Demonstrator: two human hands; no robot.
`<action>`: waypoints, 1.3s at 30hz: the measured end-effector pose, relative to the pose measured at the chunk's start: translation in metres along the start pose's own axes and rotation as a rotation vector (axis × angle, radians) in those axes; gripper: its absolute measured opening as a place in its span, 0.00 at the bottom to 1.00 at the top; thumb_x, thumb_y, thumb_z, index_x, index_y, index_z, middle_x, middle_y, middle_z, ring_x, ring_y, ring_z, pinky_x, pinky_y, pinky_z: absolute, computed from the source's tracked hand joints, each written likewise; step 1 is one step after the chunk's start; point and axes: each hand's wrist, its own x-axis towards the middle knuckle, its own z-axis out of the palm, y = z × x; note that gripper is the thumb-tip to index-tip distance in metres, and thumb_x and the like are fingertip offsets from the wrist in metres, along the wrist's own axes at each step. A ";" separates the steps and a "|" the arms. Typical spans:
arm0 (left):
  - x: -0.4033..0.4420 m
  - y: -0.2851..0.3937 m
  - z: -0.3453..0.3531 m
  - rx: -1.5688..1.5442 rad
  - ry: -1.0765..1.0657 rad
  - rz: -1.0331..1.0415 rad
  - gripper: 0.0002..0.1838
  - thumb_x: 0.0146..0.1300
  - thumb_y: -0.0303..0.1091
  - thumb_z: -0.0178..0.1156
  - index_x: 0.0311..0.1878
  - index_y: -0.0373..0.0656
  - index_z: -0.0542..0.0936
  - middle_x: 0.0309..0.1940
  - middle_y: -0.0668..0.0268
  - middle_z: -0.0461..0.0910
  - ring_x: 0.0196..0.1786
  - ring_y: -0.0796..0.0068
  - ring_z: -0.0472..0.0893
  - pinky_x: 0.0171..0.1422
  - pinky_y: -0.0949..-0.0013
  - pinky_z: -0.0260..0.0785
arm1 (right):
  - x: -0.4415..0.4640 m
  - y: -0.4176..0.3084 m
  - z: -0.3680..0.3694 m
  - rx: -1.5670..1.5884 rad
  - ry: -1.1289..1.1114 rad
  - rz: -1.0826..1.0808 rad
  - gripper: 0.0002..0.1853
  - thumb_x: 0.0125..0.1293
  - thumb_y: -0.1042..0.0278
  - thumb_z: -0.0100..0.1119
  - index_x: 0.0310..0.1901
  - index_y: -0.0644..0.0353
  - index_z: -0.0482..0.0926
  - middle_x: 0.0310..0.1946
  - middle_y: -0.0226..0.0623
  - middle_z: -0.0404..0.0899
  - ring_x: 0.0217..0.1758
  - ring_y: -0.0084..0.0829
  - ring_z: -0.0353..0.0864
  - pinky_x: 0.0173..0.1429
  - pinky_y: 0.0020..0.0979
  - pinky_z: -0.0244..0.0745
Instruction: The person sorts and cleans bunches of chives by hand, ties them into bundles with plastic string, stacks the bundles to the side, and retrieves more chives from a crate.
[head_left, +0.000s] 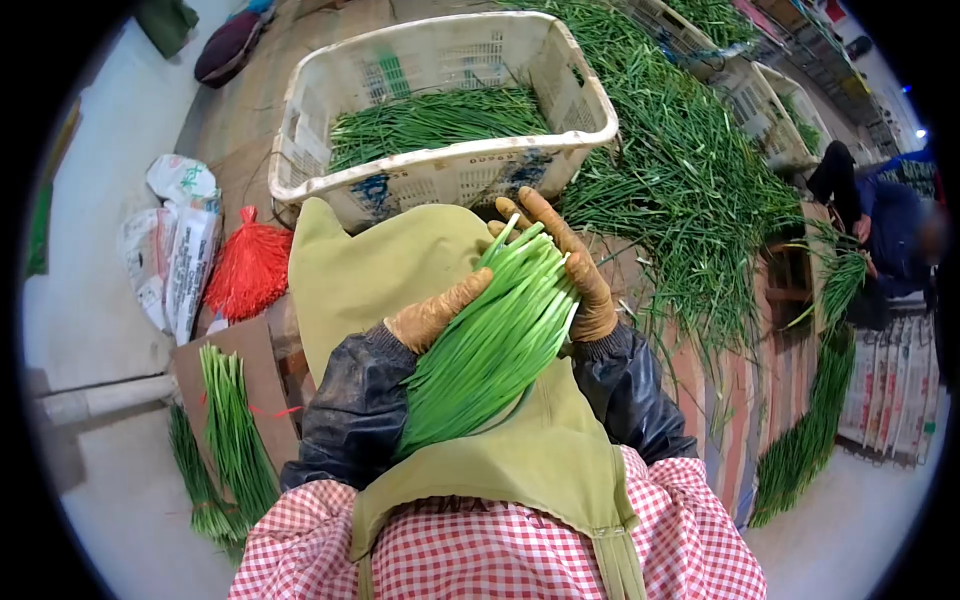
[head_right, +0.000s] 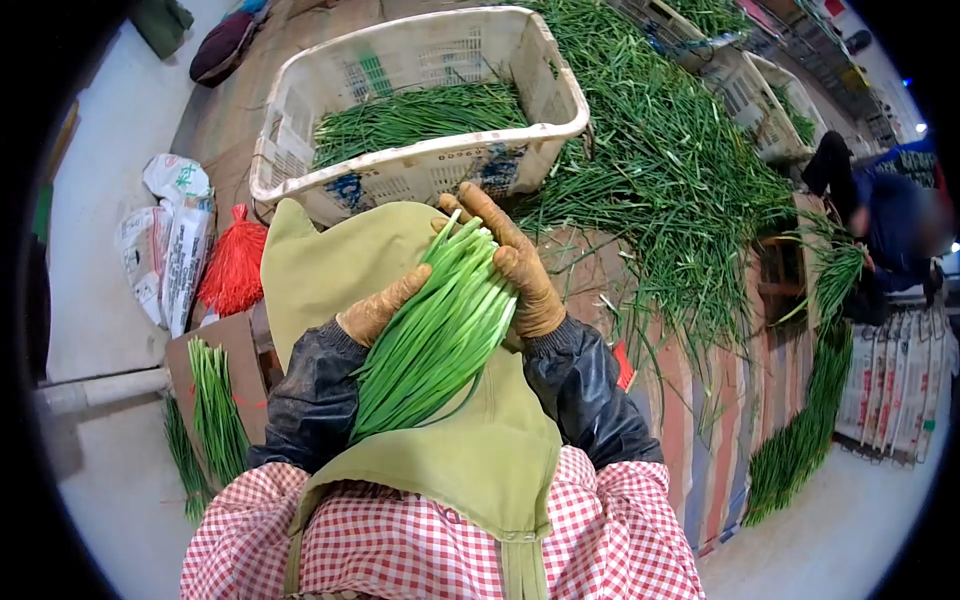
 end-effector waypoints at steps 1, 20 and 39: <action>-0.001 0.001 0.000 -0.066 -0.040 -0.029 0.38 0.66 0.59 0.55 0.73 0.47 0.61 0.65 0.64 0.69 0.63 0.72 0.71 0.69 0.67 0.62 | 0.000 -0.001 -0.003 -0.004 0.008 0.039 0.55 0.49 0.43 0.73 0.73 0.60 0.54 0.67 0.45 0.64 0.68 0.40 0.66 0.71 0.42 0.64; 0.014 -0.021 0.042 1.487 0.648 0.462 0.51 0.52 0.56 0.64 0.66 0.21 0.58 0.60 0.38 0.68 0.63 0.46 0.70 0.66 0.53 0.62 | 0.007 -0.001 0.001 -0.601 0.016 -0.044 0.42 0.60 0.34 0.56 0.61 0.68 0.70 0.55 0.45 0.75 0.58 0.34 0.73 0.66 0.36 0.65; -0.083 -0.017 -0.053 0.752 0.971 0.897 0.29 0.58 0.37 0.60 0.63 0.44 0.67 0.48 0.55 0.76 0.43 0.58 0.81 0.45 0.58 0.74 | 0.088 -0.366 0.002 -1.405 0.084 -0.560 0.20 0.74 0.56 0.44 0.57 0.62 0.74 0.52 0.41 0.76 0.54 0.33 0.77 0.60 0.36 0.73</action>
